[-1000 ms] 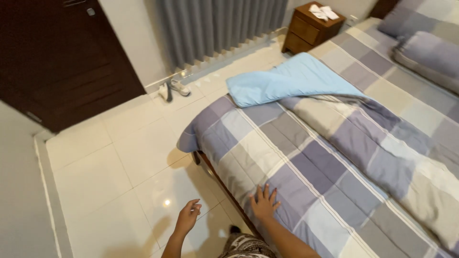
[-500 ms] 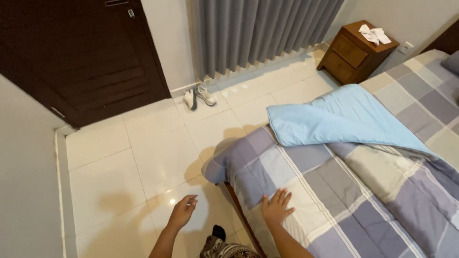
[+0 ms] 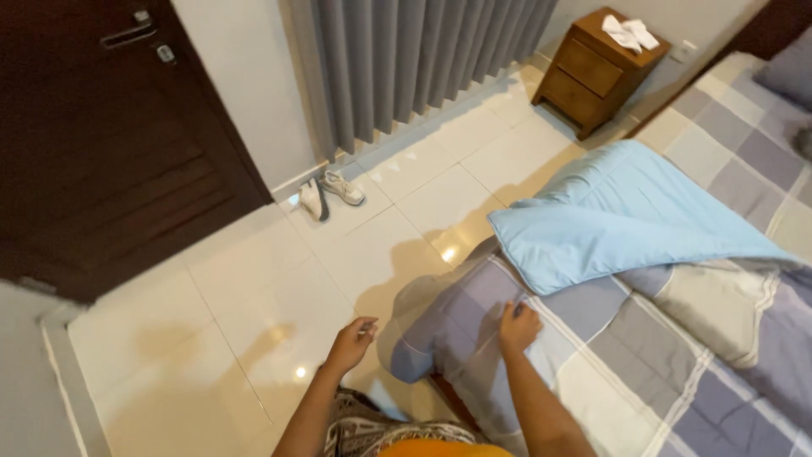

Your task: Making a bed by straightening the duvet and folding a towel.

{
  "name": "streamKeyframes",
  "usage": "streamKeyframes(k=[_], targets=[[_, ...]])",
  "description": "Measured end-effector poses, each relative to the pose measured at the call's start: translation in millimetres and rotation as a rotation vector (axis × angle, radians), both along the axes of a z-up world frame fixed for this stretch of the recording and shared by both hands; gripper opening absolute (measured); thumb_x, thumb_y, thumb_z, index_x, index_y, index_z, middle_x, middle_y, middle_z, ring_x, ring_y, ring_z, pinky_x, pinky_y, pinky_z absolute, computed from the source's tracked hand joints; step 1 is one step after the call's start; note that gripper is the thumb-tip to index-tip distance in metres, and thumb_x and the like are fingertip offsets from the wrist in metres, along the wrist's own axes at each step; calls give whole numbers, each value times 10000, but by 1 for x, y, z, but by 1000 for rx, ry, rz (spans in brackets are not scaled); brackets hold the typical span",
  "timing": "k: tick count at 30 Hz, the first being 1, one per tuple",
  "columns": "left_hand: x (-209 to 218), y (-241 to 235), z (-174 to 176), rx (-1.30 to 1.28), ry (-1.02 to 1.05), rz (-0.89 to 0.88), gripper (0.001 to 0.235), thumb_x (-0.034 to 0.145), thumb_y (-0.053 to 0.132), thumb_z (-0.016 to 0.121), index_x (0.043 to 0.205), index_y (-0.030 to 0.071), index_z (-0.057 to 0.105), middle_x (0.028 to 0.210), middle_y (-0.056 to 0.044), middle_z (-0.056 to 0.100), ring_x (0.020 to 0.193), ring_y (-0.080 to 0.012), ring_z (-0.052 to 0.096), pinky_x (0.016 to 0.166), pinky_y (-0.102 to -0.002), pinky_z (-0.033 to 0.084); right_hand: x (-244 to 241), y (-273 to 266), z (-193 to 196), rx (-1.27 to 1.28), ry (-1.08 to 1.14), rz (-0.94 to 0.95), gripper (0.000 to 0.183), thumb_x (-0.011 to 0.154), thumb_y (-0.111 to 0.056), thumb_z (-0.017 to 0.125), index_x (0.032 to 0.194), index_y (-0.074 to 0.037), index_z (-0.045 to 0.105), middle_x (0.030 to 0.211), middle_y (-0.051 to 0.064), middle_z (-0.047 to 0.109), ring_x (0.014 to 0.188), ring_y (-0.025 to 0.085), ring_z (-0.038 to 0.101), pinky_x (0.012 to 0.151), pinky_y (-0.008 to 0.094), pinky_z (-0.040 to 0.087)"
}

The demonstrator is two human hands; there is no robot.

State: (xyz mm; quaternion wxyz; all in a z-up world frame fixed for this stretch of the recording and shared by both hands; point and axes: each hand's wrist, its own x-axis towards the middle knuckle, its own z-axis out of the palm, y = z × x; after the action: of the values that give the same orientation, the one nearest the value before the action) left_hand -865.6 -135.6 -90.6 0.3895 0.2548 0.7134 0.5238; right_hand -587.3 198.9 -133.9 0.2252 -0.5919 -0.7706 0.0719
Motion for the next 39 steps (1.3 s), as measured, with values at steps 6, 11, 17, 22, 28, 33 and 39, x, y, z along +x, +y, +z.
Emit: streamKeyframes(k=[6,11,17,22,28,33,39], targets=[[-130,35,3,-28,119,-217,321,953,169,645,1265,98,672,1084,-81,776,891,-159,737,800,-318,596,-12,3,-27,-81,389,-325,422,1009,-406,609,1058,-3,723,1022,205,703,973,387,661,887,496,509],[-210,68,5,-82,87,-280,301,978,187,632,1263,97,669,1088,-82,770,866,-169,730,789,-321,582,-33,-39,-12,-86,279,-420,455,943,-418,656,1052,20,715,997,232,717,957,392,680,868,488,526],[-237,128,-17,8,17,-452,316,976,149,586,1277,77,650,1128,-86,774,894,-160,741,830,-314,591,-37,-40,-9,-263,224,-657,610,990,-568,538,1032,9,733,1079,255,719,1047,435,663,934,519,504],[-252,201,7,-100,32,-678,322,994,170,580,1308,120,634,1205,-43,742,968,-121,714,883,-300,574,-59,-8,14,-417,295,-899,748,1024,-663,371,1089,-9,728,1161,290,679,1122,500,606,968,569,450],[-292,321,-10,-18,-60,-743,303,993,157,587,1277,77,654,1156,-90,778,910,-170,730,852,-317,590,-91,51,26,-253,460,-1002,805,980,-736,425,1199,-10,695,1214,294,697,1179,495,611,1014,546,459],[-289,460,3,-61,-11,-772,302,994,172,578,1273,95,665,1126,-61,773,897,-159,718,843,-320,588,-129,117,65,-35,791,-1155,789,857,-668,644,1308,-21,678,1290,236,684,1178,405,632,1012,473,466],[-251,590,22,-46,-175,-879,332,1005,216,548,1309,118,638,1196,-14,749,956,-132,713,805,-325,541,-132,227,1,286,637,-1009,777,765,-452,908,1222,75,566,1113,184,634,1014,278,590,901,409,485]])
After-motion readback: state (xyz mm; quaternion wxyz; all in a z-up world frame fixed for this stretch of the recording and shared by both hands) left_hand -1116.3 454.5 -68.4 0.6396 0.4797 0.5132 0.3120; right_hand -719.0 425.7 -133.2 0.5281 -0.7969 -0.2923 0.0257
